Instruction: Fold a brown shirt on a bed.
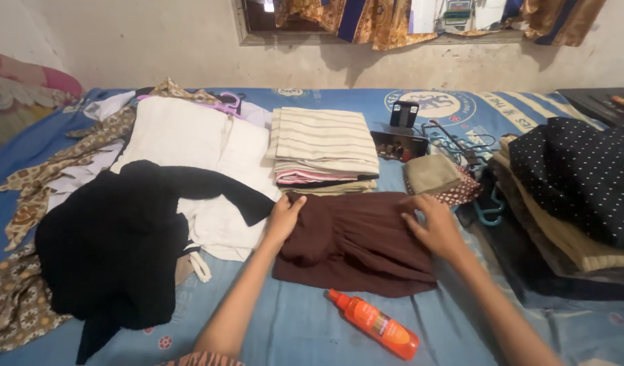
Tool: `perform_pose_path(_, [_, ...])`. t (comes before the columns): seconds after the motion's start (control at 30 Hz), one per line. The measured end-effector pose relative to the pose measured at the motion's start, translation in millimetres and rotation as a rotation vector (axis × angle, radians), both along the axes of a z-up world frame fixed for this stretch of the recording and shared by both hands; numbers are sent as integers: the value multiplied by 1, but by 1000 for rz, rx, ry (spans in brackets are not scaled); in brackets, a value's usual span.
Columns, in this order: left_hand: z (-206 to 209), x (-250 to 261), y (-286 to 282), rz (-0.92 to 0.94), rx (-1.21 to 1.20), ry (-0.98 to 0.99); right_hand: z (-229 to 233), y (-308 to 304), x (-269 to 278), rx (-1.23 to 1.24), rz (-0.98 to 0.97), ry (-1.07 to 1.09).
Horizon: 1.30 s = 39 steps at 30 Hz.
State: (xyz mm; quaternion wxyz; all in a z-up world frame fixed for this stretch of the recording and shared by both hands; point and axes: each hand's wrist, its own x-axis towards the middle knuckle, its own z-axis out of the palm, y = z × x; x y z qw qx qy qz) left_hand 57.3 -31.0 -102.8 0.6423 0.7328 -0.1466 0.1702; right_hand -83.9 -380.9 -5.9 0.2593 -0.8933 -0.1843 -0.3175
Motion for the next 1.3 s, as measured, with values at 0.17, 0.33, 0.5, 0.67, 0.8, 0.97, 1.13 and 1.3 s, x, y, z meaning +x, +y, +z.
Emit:
perform_pose_path(0.17, [25, -1, 26, -281, -38, 483, 31, 64, -37, -90, 307, 360])
perform_pose_path(0.33, [87, -30, 41, -281, 40, 722, 26, 78, -45, -403, 392, 110])
perform_pose_path(0.5, [112, -61, 38, -300, 634, 648, 40, 87, -56, -431, 436, 18])
perform_pose_path(0.67, [90, -65, 26, -705, 1154, 507, 11, 89, -48, -459, 406, -9])
perform_pose_path(0.8, [83, -54, 43, -771, 1042, 480, 21, 88, -52, -388, 406, 69])
perform_pose_path(0.97, [93, -46, 71, -811, 869, 638, 60, 87, -46, -425, 623, 174])
perform_pose_path(1.13, [117, -78, 13, 19, 803, 427, 83, 100, -3, -147, 449, 195])
perform_pose_path(1.3, [61, -56, -11, 301, 593, -88, 16, 127, 80, -334, 243, 253])
